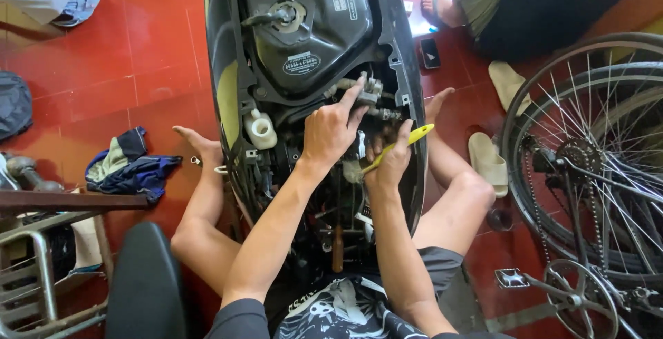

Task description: Cleaning and scrubbing internal components of a motorcycle engine using a brush and small tools to remove dirt.

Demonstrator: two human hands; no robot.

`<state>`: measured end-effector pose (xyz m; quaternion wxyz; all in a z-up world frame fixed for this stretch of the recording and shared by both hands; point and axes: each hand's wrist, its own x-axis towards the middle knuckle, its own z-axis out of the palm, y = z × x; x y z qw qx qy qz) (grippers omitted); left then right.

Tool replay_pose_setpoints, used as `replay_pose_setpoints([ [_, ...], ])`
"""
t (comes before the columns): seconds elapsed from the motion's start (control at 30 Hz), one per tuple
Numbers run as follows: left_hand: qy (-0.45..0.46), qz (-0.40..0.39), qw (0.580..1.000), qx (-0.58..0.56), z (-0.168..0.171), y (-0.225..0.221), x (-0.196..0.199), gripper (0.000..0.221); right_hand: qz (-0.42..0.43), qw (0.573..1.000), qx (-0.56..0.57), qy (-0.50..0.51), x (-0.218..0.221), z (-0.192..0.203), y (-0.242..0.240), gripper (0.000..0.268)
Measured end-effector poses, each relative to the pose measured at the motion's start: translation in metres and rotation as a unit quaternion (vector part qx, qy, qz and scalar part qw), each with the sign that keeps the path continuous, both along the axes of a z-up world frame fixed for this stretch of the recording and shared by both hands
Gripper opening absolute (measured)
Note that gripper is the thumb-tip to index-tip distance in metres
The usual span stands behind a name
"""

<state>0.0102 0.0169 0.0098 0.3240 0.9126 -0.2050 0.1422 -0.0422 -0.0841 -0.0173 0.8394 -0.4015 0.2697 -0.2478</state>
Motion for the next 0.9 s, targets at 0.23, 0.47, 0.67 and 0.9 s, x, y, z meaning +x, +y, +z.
replay_pose_setpoints([
  [0.23,-0.01,0.005,1.0,0.005,0.0,0.0,0.002,0.047,-0.025,0.993,0.102,-0.05,0.02,-0.026,-0.002,0.045],
  [0.47,0.023,-0.009,0.997,0.079,0.007,0.003,-0.003,0.059,-0.074,0.993,0.092,-0.017,0.023,-0.023,0.004,0.044],
  [0.67,-0.023,-0.01,0.991,0.131,0.002,0.003,0.003,0.072,-0.012,0.994,0.103,-0.045,0.012,-0.011,0.001,0.04],
  [0.9,-0.172,0.033,0.972,0.159,-0.035,-0.003,0.016,0.074,0.002,0.993,0.103,-0.063,0.02,-0.018,0.012,0.041],
])
